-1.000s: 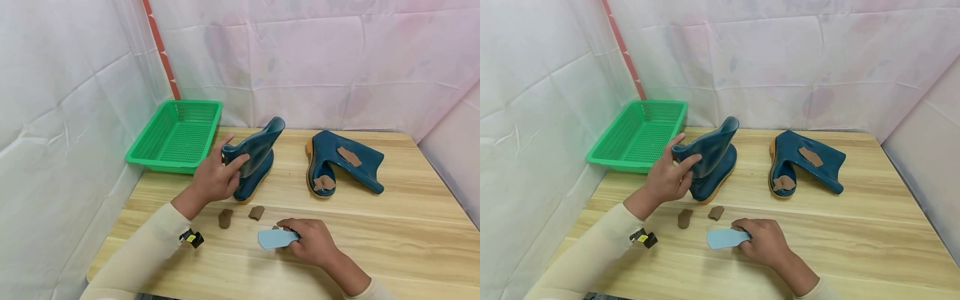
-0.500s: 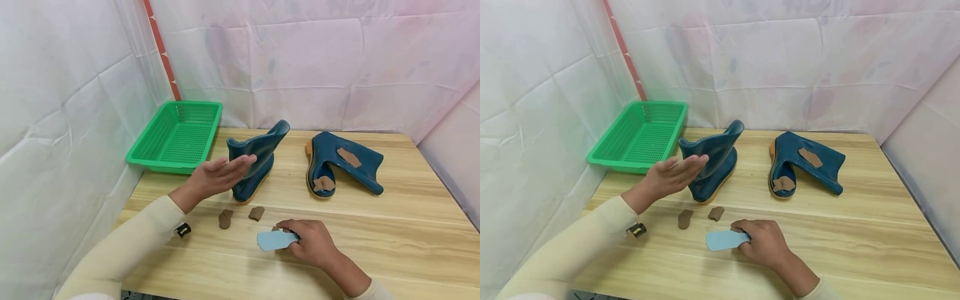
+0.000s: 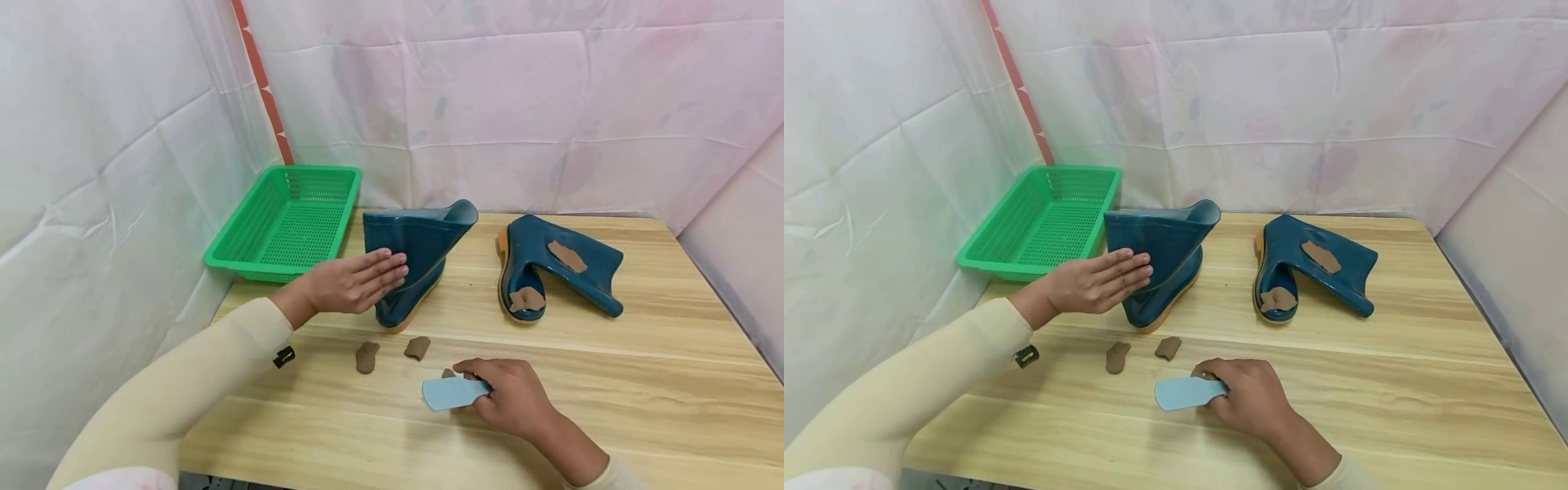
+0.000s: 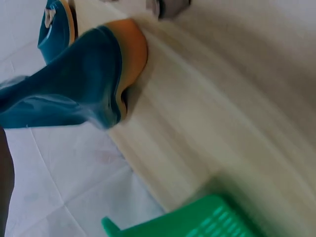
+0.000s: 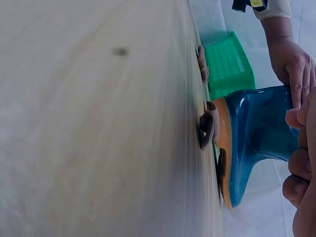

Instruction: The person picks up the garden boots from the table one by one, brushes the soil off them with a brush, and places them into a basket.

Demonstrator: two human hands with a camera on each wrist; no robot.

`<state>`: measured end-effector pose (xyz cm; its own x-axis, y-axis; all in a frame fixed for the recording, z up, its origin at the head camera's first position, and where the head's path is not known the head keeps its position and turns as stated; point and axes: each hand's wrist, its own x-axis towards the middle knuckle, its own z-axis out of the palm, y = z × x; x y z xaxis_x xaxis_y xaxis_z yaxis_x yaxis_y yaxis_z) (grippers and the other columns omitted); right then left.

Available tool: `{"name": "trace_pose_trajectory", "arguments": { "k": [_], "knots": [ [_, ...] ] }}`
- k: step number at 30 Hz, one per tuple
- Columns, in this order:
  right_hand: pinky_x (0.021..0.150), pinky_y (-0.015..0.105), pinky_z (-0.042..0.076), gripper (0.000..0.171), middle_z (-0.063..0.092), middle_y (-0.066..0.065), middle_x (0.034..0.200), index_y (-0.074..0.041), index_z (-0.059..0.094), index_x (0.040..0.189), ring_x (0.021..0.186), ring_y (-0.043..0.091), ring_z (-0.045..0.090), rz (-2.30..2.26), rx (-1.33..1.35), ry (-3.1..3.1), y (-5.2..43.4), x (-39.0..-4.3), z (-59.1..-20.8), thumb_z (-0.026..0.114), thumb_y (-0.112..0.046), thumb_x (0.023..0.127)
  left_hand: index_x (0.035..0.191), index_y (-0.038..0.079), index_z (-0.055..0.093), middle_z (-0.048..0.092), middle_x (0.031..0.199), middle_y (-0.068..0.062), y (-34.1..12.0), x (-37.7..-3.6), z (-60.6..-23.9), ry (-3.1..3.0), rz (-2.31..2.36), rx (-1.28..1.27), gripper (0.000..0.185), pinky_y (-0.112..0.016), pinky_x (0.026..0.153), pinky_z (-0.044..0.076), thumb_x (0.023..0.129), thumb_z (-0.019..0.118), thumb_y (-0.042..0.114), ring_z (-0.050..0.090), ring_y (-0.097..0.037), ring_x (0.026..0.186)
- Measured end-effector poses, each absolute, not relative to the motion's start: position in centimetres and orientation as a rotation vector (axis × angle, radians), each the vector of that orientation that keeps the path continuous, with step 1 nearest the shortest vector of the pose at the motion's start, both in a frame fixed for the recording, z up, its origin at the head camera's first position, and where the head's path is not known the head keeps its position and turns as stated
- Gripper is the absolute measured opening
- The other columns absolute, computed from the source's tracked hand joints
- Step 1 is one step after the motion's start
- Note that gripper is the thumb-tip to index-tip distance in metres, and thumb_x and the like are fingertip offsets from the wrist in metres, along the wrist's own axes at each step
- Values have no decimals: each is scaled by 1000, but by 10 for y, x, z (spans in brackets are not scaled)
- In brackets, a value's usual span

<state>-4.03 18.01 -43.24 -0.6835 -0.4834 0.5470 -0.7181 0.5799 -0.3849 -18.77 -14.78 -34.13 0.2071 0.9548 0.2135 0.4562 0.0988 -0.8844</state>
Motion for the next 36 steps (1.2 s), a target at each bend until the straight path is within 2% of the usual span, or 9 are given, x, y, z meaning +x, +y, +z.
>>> {"name": "trace_pose_trajectory", "arguments": {
  "k": [9,19,26,36],
  "knots": [
    [56,18,47,57,74,-10,86,-18,77,102,67,-5,55,829,974,-2420,180,-41,-434,62,9,55,135,0,66,63,136,-17,-140,-216,-303,-1314,705,-1500,35,-42,111,43,109,43,2,59,-26,130],
    [57,19,49,55,74,-11,86,-18,78,102,68,-6,54,838,966,-2442,177,-42,-436,64,9,55,136,-2,64,62,137,-19,-144,-242,-256,-1246,752,-1579,33,-42,110,43,105,52,-3,58,-27,131],
    [56,17,46,57,74,-11,84,-17,78,102,67,-6,54,857,981,-2403,176,-43,-439,62,9,54,134,-3,65,63,136,-20,-157,-248,-229,-1237,746,-1604,33,-43,109,45,106,48,-2,59,-28,130],
    [54,16,44,56,71,-13,81,-17,77,102,65,-7,51,855,991,-2380,174,-43,-439,62,9,55,135,-6,63,61,137,-23,-182,-252,-187,-1245,827,-1582,33,-43,112,41,107,47,1,58,-29,131]
  ]
}}
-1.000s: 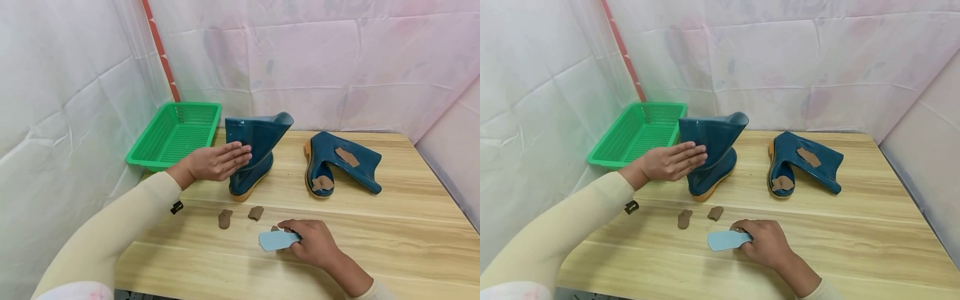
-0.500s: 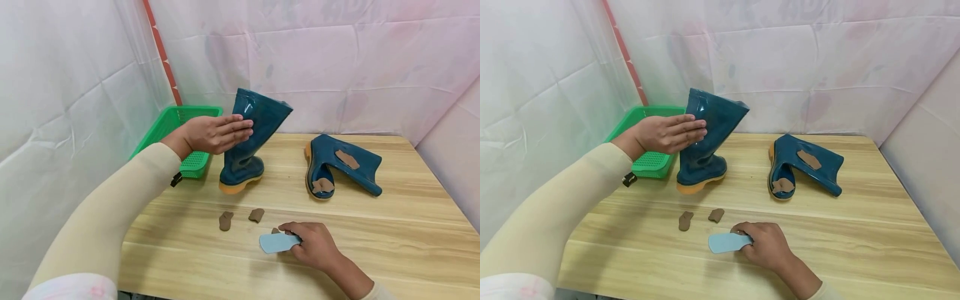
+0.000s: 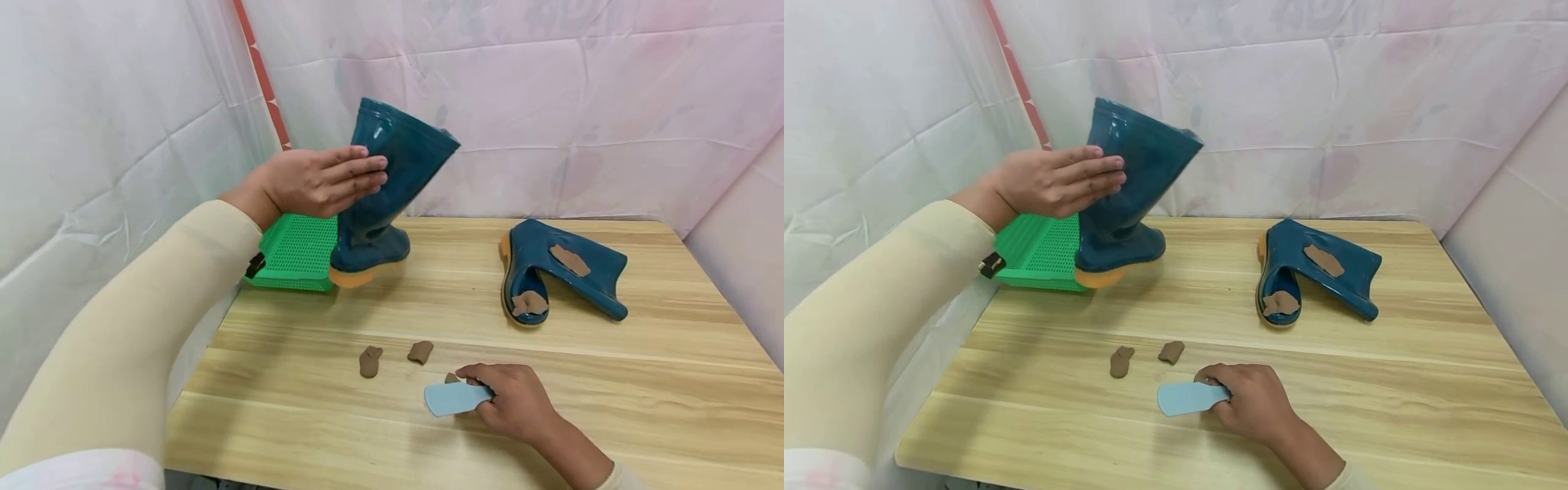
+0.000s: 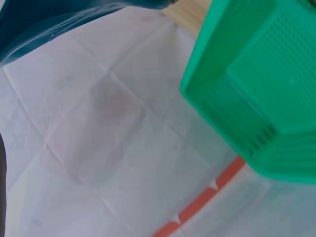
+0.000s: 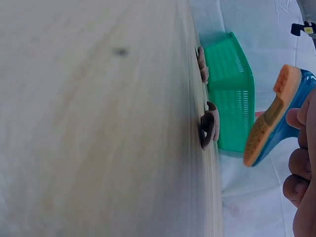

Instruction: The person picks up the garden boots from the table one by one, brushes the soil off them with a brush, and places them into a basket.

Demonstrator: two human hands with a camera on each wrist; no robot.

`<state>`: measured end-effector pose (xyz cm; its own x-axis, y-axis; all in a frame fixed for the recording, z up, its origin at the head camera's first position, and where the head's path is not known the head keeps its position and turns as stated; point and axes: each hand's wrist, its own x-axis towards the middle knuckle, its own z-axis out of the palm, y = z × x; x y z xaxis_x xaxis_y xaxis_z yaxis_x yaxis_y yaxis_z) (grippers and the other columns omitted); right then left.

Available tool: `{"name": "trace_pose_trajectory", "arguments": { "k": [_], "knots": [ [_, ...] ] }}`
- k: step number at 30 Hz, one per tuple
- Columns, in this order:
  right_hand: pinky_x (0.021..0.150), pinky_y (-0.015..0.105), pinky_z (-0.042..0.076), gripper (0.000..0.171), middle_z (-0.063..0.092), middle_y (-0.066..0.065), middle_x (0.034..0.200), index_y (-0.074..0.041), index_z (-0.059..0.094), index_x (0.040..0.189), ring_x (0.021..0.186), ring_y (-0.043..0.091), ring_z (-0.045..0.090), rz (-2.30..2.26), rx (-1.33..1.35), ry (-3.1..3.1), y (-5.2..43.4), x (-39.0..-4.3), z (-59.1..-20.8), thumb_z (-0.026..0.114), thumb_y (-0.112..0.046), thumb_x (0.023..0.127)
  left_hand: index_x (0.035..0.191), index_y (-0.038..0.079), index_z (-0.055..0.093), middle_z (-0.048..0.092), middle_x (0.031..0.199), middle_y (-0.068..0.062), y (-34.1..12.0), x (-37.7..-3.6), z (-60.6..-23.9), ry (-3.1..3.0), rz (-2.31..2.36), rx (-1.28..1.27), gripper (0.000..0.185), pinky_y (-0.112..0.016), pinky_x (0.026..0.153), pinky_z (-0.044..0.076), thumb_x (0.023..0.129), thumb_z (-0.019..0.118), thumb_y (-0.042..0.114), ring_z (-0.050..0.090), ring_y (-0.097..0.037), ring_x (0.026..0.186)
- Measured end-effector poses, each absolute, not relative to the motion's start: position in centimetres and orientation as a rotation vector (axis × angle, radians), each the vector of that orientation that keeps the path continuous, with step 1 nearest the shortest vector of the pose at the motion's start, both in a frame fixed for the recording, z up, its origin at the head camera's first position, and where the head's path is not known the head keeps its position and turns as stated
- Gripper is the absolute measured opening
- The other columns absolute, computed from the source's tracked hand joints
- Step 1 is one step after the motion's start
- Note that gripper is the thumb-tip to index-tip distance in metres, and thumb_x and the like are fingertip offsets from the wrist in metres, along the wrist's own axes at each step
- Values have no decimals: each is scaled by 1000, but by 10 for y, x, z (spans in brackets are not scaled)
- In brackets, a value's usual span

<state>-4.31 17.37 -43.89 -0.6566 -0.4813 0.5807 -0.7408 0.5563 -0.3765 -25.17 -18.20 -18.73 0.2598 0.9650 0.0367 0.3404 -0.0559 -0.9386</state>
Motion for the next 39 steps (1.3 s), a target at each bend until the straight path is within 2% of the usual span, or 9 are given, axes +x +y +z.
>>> {"name": "trace_pose_trajectory", "arguments": {
  "k": [5,13,22,29,39],
  "knots": [
    [54,16,45,56,71,-13,81,-17,77,101,65,-6,51,831,978,-2391,174,-42,-439,61,9,54,132,-6,66,63,134,-22,-200,-256,-173,-1274,799,-1556,33,-42,111,42,108,44,0,59,-29,130],
    [55,17,45,55,71,-14,81,-18,76,103,65,-7,49,831,977,-2419,172,-42,-439,65,8,56,133,-3,66,61,137,-22,-226,-259,-156,-1344,907,-1502,34,-43,112,40,103,51,-6,57,-31,131],
    [57,20,49,54,74,-11,85,-19,77,103,67,-6,53,828,960,-2462,171,-39,-438,68,8,57,130,-1,69,63,136,-19,-248,-264,-151,-1362,808,-1480,36,-40,110,43,102,47,-9,58,-29,130],
    [57,19,48,54,75,-9,86,-19,77,103,68,-6,54,827,965,-2450,173,-38,-439,67,8,58,130,-1,69,62,138,-19,-262,-264,-143,-1397,837,-1450,40,-41,111,42,98,51,-15,56,-30,132],
    [56,16,46,53,74,-11,84,-17,77,103,66,-7,52,837,978,-2429,174,-38,-438,65,8,58,126,-3,70,64,134,-20,-283,-266,-144,-1429,915,-1429,37,-41,112,41,103,44,-12,57,-31,132]
  ]
}}
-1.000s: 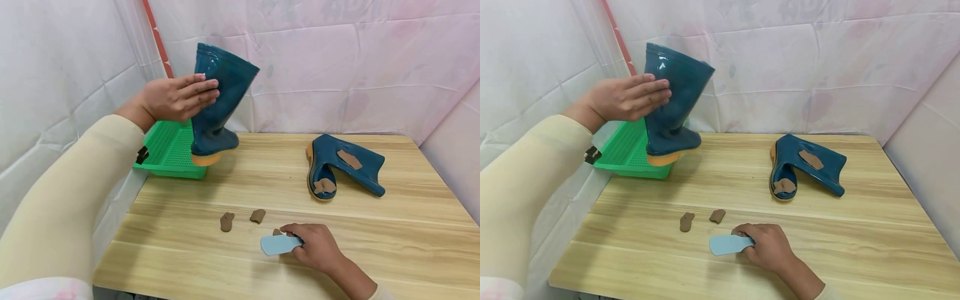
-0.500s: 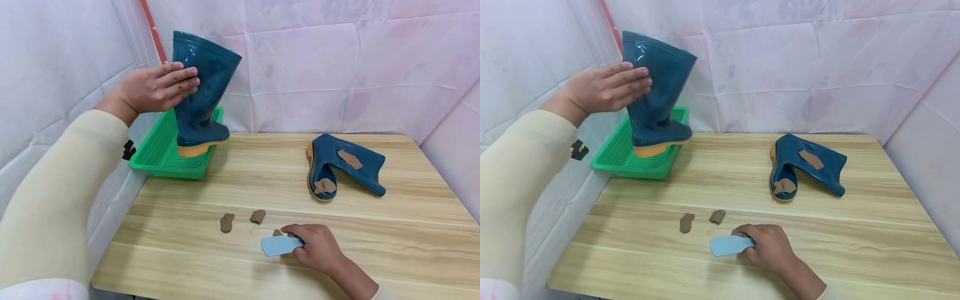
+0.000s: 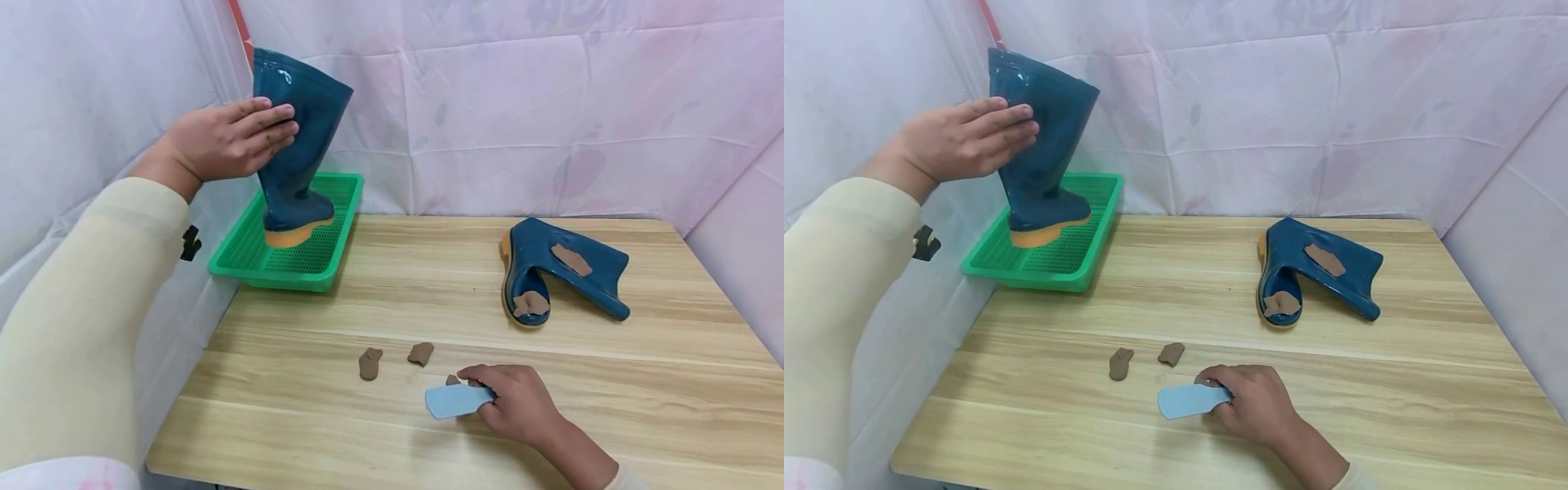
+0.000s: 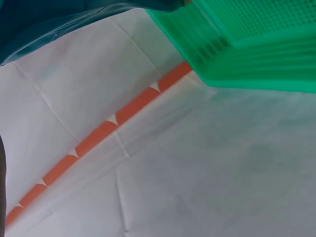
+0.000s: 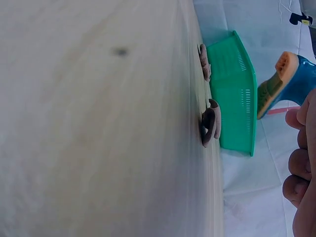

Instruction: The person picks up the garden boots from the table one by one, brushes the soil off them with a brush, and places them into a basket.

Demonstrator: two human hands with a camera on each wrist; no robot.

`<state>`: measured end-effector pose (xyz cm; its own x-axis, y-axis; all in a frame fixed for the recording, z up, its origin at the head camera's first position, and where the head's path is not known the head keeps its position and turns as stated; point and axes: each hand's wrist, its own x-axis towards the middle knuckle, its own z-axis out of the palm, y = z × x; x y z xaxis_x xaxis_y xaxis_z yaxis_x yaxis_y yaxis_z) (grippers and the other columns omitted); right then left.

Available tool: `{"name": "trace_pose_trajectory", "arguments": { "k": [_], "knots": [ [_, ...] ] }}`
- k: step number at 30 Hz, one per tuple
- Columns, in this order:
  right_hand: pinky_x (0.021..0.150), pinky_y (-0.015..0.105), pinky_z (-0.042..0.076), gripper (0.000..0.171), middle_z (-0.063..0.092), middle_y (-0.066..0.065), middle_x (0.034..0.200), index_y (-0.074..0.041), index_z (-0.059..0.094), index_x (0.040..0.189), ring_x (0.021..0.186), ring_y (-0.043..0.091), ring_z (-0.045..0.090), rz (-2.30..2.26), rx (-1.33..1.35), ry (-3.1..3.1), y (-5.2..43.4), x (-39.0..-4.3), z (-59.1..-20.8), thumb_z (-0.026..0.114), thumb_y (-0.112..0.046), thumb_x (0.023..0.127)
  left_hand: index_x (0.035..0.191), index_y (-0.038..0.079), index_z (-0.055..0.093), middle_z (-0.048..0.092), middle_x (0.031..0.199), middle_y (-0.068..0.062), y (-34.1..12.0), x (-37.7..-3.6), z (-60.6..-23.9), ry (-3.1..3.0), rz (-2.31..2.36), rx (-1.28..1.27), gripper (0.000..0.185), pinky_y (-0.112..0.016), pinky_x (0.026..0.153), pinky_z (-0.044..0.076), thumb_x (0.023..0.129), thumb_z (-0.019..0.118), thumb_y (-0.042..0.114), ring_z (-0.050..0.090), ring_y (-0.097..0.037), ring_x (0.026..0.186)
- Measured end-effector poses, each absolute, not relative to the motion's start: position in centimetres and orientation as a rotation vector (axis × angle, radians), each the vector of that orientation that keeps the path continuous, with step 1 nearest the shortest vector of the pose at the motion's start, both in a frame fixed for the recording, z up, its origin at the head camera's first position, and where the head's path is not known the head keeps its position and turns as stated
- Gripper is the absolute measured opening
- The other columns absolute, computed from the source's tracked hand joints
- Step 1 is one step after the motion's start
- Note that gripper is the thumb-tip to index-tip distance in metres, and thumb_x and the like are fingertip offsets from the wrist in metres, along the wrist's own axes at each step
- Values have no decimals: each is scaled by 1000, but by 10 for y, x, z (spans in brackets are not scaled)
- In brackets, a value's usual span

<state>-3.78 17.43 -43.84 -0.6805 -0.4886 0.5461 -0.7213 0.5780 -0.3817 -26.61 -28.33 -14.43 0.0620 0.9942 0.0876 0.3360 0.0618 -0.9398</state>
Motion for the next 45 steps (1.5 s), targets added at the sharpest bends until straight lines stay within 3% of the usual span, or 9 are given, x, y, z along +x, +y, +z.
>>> {"name": "trace_pose_trajectory", "arguments": {
  "k": [5,24,27,33,36,45],
  "knots": [
    [57,17,47,52,75,-9,84,-16,76,102,66,-7,52,832,971,-2453,175,-36,-436,65,8,58,127,-9,67,62,133,-26,-294,-268,-149,-1454,1020,-1448,36,-46,111,41,102,42,-14,58,-37,129],
    [57,19,49,51,73,-13,84,-18,77,103,67,-6,52,802,935,-2509,183,-29,-430,67,7,59,127,-3,71,63,135,-22,-282,-284,-191,-1516,1117,-1379,50,-46,114,37,105,28,-15,54,-36,134],
    [57,19,49,51,72,-14,83,-18,77,103,66,-7,52,797,931,-2510,184,-28,-430,67,7,59,128,-2,70,61,136,-23,-280,-286,-199,-1524,1161,-1356,45,-46,113,37,103,35,-16,53,-36,134],
    [58,19,50,50,72,-14,83,-18,76,102,67,-7,54,791,927,-2505,186,-25,-432,67,7,59,129,-2,69,61,137,-23,-277,-288,-213,-1530,1220,-1319,38,-46,112,39,94,62,-11,53,-35,135],
    [58,19,51,50,72,-14,84,-17,76,102,68,-7,54,790,925,-2511,186,-23,-432,68,7,60,130,-2,69,61,137,-22,-277,-290,-215,-1520,1231,-1310,40,-45,112,39,91,67,-10,53,-35,135],
    [61,24,55,52,75,-11,92,-17,76,105,73,-5,59,841,930,-2558,184,-22,-429,66,8,60,128,-1,70,64,132,-20,-282,-292,-232,-1464,1143,-1236,45,-43,111,43,103,37,-17,56,-32,133]
  ]
}}
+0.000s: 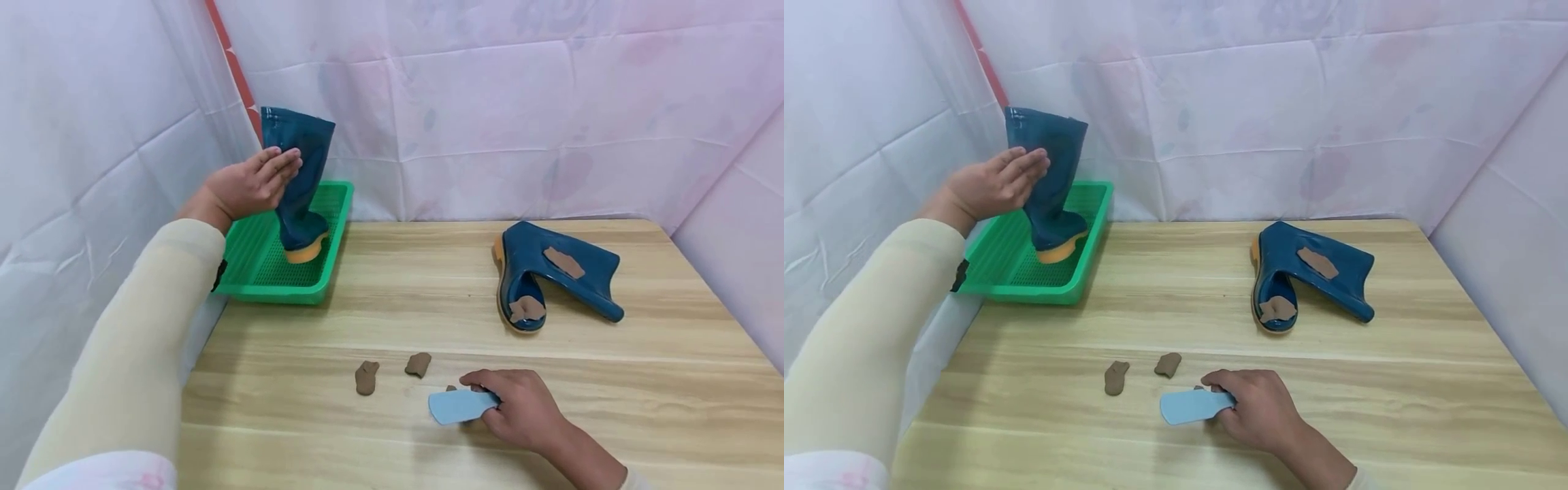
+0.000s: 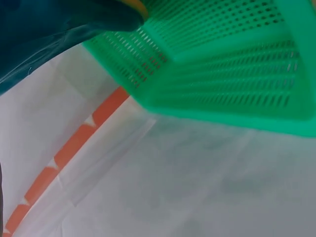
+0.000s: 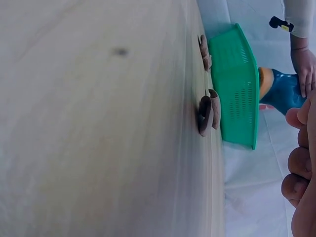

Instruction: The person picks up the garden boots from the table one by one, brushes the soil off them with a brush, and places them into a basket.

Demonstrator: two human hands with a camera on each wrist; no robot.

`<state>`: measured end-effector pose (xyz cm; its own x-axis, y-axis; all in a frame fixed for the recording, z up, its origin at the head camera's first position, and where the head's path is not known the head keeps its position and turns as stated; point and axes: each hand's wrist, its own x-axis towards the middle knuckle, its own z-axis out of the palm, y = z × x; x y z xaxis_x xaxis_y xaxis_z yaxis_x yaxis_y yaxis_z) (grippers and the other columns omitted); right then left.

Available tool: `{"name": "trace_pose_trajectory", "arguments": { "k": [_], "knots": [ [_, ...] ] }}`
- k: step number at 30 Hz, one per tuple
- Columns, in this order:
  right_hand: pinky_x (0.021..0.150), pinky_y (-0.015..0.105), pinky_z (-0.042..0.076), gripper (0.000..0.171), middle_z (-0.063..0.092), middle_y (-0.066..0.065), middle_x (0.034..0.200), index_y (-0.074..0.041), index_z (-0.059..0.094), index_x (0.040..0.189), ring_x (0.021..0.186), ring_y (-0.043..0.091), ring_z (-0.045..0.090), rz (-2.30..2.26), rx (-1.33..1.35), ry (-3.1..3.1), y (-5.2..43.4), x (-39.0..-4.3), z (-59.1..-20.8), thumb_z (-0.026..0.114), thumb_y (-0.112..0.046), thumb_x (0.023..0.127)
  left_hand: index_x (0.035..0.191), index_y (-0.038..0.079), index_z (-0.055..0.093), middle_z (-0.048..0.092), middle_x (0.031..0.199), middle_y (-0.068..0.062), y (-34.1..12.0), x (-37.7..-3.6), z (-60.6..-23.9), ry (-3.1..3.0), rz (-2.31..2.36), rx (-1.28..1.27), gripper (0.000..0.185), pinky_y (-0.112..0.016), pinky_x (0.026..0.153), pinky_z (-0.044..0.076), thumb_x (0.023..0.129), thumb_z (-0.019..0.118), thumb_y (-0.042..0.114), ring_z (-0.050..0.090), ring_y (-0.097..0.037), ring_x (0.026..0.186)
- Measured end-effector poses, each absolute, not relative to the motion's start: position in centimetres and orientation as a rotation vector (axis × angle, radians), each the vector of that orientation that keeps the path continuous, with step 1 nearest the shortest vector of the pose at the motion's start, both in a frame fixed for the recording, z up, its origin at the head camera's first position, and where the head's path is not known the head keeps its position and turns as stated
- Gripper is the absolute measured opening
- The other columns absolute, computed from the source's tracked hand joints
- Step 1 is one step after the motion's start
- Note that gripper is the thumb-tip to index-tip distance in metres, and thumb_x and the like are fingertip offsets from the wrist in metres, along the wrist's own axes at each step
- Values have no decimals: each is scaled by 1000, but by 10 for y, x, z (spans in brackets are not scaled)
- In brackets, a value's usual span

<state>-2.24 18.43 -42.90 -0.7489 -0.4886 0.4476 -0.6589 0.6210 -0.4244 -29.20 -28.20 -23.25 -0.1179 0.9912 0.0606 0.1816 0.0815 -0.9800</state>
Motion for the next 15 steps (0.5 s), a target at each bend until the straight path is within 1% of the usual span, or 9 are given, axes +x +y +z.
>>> {"name": "trace_pose_trajectory", "arguments": {
  "k": [4,8,13,15],
  "knots": [
    [60,22,53,52,74,-12,89,-17,75,105,72,-6,57,847,958,-2544,184,-23,-429,66,9,60,128,1,71,65,133,-18,-283,-286,-253,-1454,1133,-1257,46,-42,111,43,102,37,-17,56,-30,133],
    [59,21,52,52,74,-12,88,-17,75,104,70,-6,57,843,956,-2542,184,-22,-429,66,8,60,128,2,71,64,135,-18,-280,-279,-272,-1478,1075,-1330,45,-43,110,44,102,38,-16,56,-29,133],
    [59,22,52,51,74,-11,89,-17,76,104,70,-6,57,843,946,-2553,184,-22,-429,67,8,60,126,0,72,65,135,-18,-274,-272,-291,-1498,972,-1437,47,-43,107,47,104,32,-14,58,-30,131],
    [59,21,51,51,74,-11,88,-17,76,104,69,-6,55,842,951,-2548,183,-22,-429,67,8,60,126,1,72,65,134,-18,-271,-269,-296,-1500,945,-1469,49,-43,106,48,105,31,-13,59,-30,130]
  ]
}}
